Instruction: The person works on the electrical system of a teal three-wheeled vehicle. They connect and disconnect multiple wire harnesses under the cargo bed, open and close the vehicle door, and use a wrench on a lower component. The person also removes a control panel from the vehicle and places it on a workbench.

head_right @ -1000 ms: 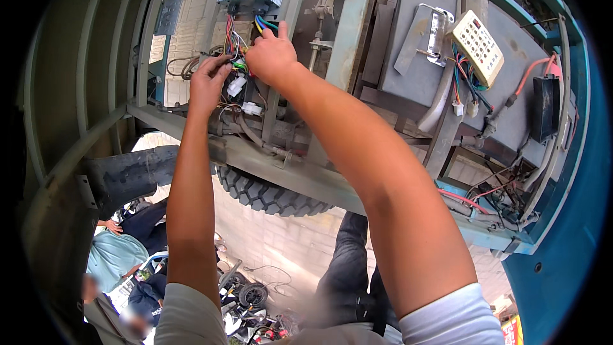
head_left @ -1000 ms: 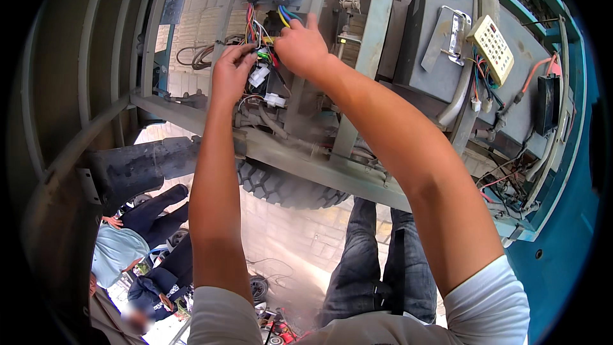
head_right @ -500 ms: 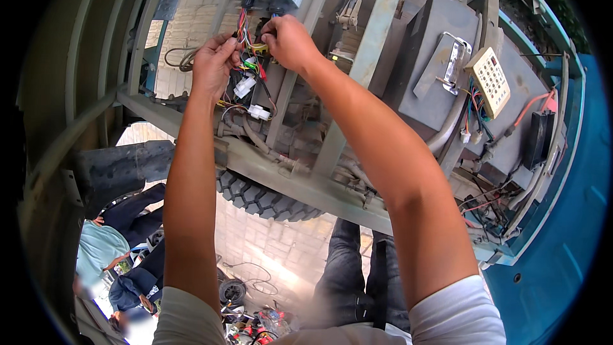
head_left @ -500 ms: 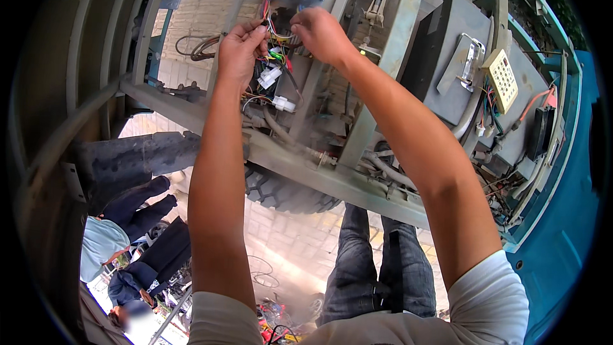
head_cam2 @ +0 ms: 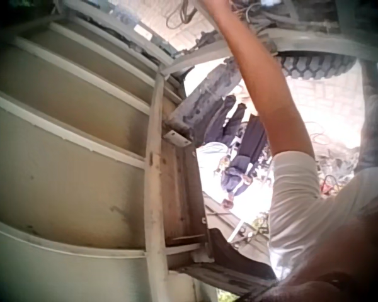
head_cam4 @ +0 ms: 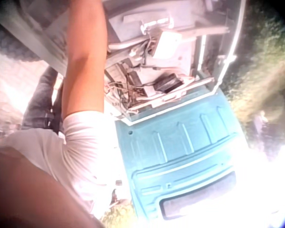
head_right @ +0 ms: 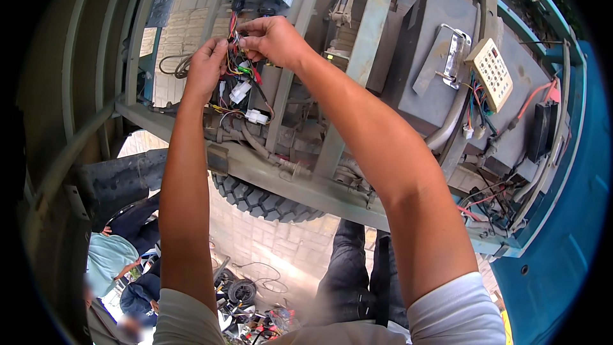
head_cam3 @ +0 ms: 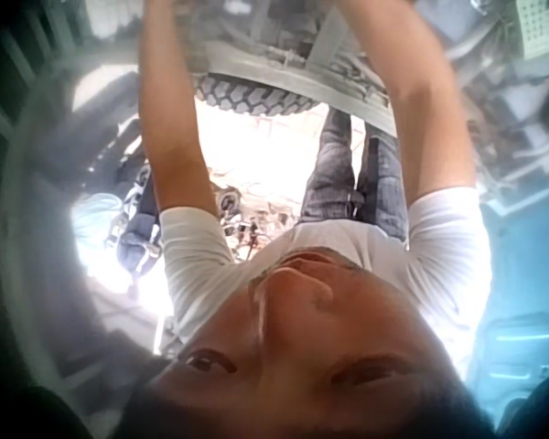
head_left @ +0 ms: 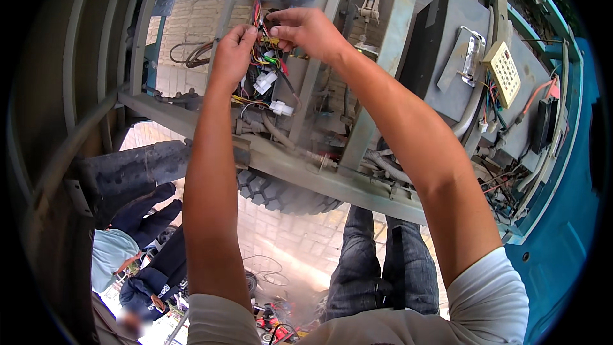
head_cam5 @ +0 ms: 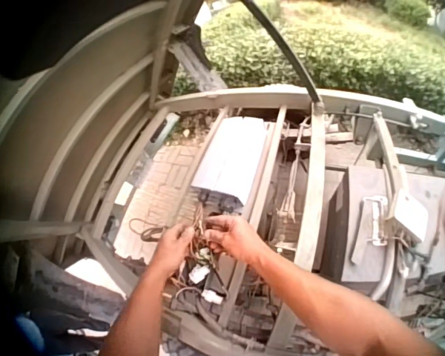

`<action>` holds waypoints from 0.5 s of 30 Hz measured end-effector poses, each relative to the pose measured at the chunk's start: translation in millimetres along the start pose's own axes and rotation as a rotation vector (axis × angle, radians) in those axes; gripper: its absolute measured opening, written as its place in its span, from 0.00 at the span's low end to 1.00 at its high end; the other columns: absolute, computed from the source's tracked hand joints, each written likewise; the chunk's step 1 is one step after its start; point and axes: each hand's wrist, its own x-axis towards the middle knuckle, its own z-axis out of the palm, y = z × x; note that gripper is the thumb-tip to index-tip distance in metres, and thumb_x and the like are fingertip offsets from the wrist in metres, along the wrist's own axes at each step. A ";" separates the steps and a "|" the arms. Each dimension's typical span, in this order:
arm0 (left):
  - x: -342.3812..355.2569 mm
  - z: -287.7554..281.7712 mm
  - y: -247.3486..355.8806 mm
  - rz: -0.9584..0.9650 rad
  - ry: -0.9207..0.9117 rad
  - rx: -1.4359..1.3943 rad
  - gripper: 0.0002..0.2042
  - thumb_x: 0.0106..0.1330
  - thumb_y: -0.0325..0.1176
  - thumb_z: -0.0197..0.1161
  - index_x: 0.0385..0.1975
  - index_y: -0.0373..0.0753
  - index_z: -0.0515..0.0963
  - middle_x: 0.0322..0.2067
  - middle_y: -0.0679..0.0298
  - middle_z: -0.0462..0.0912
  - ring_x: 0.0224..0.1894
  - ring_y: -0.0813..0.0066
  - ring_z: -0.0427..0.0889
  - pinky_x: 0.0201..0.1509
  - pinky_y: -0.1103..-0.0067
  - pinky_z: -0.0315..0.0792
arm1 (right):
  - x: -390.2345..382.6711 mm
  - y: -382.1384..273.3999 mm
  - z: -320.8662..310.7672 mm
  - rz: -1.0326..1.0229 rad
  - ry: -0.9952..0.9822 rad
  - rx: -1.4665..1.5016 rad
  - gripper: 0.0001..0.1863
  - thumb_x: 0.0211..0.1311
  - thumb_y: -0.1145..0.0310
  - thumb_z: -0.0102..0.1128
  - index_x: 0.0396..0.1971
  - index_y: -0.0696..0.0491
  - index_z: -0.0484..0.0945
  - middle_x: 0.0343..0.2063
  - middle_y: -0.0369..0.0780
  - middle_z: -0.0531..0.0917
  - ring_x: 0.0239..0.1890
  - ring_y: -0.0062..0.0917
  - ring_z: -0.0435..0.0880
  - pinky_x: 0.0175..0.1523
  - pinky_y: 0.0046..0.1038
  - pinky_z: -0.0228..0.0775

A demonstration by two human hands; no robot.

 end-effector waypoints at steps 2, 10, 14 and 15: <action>0.9 -3.5 3.4 -0.051 -0.040 0.006 0.13 0.68 0.38 0.54 0.36 0.33 0.77 0.30 0.68 0.79 0.34 0.83 0.72 0.39 0.83 0.67 | 0.6 -0.5 -0.4 0.024 0.049 0.054 0.14 0.59 0.71 0.62 0.43 0.62 0.77 0.28 0.38 0.82 0.28 0.19 0.80 0.35 0.21 0.76; 4.4 -13.1 6.8 0.223 -0.069 0.256 0.11 0.66 0.37 0.57 0.37 0.34 0.77 0.27 0.70 0.75 0.26 0.84 0.68 0.31 0.85 0.65 | 3.2 6.9 2.3 -0.018 0.054 0.032 0.11 0.59 0.70 0.61 0.38 0.62 0.77 0.27 0.38 0.81 0.27 0.18 0.79 0.35 0.22 0.75; 3.5 -10.2 9.4 0.324 -0.059 0.355 0.10 0.65 0.34 0.58 0.34 0.31 0.77 0.28 0.66 0.74 0.31 0.79 0.72 0.39 0.82 0.67 | 4.7 7.6 0.4 -0.017 0.042 -0.044 0.10 0.60 0.70 0.59 0.37 0.62 0.77 0.26 0.37 0.80 0.27 0.18 0.78 0.35 0.21 0.75; 2.6 -9.1 10.5 0.329 -0.061 0.370 0.10 0.65 0.33 0.58 0.34 0.31 0.77 0.28 0.65 0.74 0.31 0.79 0.72 0.38 0.82 0.67 | 5.1 8.3 0.0 -0.019 0.041 -0.058 0.10 0.60 0.71 0.59 0.37 0.62 0.77 0.26 0.37 0.80 0.26 0.18 0.78 0.35 0.21 0.75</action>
